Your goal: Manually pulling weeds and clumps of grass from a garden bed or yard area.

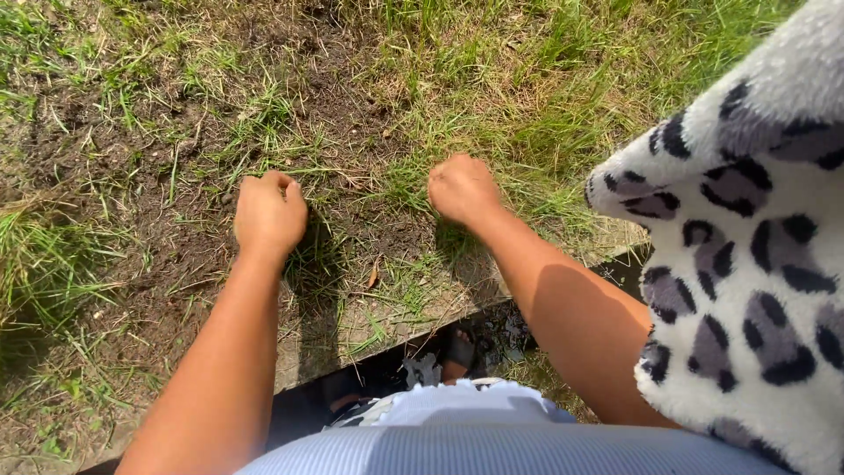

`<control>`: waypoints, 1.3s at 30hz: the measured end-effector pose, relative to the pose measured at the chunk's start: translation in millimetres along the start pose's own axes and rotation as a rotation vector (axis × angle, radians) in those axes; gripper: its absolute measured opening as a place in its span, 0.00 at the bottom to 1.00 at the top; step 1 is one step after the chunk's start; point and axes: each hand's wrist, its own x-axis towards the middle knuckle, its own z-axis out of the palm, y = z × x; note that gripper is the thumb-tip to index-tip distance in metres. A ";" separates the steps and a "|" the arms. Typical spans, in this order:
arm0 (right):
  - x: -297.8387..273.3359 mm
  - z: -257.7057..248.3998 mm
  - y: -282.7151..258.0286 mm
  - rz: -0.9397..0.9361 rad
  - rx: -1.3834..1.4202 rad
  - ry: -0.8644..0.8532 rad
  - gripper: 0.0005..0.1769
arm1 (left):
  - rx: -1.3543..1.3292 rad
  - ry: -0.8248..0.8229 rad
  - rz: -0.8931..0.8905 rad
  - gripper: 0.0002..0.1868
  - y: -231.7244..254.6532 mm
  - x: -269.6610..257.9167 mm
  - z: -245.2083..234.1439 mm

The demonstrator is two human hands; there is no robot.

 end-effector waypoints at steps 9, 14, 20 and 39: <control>-1.1 -32.5 28.3 -0.050 -0.018 -0.220 0.24 | 0.350 0.029 0.164 0.12 29.3 22.6 35.5; -12.7 -33.7 41.6 -0.008 0.064 -0.140 0.20 | 0.212 0.108 0.060 0.11 31.9 -3.1 19.8; -36.3 -10.2 8.0 -0.350 -0.034 0.020 0.25 | 0.175 0.116 -0.062 0.21 24.6 -30.7 21.3; 33.1 54.9 -15.8 -0.420 -0.721 -0.211 0.13 | 0.281 -0.260 -0.371 0.21 17.7 -75.9 36.0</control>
